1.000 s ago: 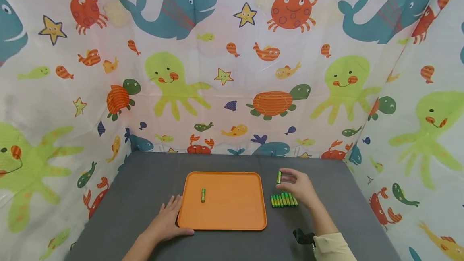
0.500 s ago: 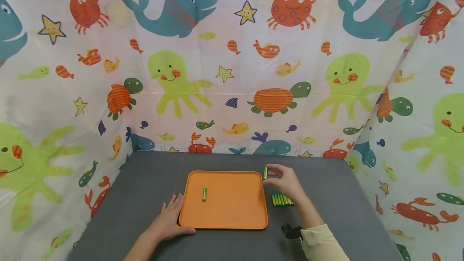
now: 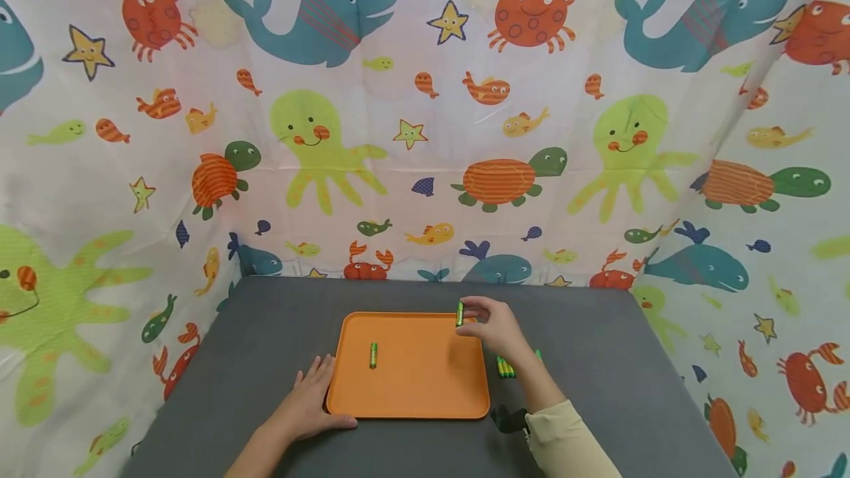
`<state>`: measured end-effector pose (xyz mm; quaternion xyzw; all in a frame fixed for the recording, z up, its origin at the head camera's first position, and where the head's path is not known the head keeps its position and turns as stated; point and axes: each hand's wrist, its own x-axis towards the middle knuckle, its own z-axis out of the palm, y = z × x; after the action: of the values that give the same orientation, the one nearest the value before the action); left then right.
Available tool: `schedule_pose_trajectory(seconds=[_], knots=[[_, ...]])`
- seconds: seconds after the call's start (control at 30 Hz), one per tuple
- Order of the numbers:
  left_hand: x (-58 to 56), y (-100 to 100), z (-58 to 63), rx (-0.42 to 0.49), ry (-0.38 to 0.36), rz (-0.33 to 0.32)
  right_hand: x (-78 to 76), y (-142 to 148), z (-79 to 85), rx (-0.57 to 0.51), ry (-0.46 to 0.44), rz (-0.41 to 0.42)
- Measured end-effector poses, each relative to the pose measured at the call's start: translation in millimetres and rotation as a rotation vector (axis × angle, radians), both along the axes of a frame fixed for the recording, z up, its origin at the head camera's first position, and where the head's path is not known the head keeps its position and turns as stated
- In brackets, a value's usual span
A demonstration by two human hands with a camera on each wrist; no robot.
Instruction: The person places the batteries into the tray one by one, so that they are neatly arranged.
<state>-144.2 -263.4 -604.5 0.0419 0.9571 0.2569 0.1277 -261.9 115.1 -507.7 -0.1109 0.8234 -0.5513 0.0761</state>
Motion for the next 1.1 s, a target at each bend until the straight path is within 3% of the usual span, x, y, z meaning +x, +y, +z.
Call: schedule_pose_trajectory(seconds=[0.47, 0.8, 1.1], knots=[[1.7, -2, 2.1, 0.013, -0.015, 0.027, -2.0, -35, -2.4, -0.025, 0.012, 0.094], [1.0, 0, 2.1, 0.003, 0.005, 0.011, -1.6, -57, -20.9, -0.060, -0.023, 0.113], [0.0, 2, 0.8, 0.001, 0.002, 0.013, -2.5, -77, -26.8, -0.047, -0.027, 0.161]])
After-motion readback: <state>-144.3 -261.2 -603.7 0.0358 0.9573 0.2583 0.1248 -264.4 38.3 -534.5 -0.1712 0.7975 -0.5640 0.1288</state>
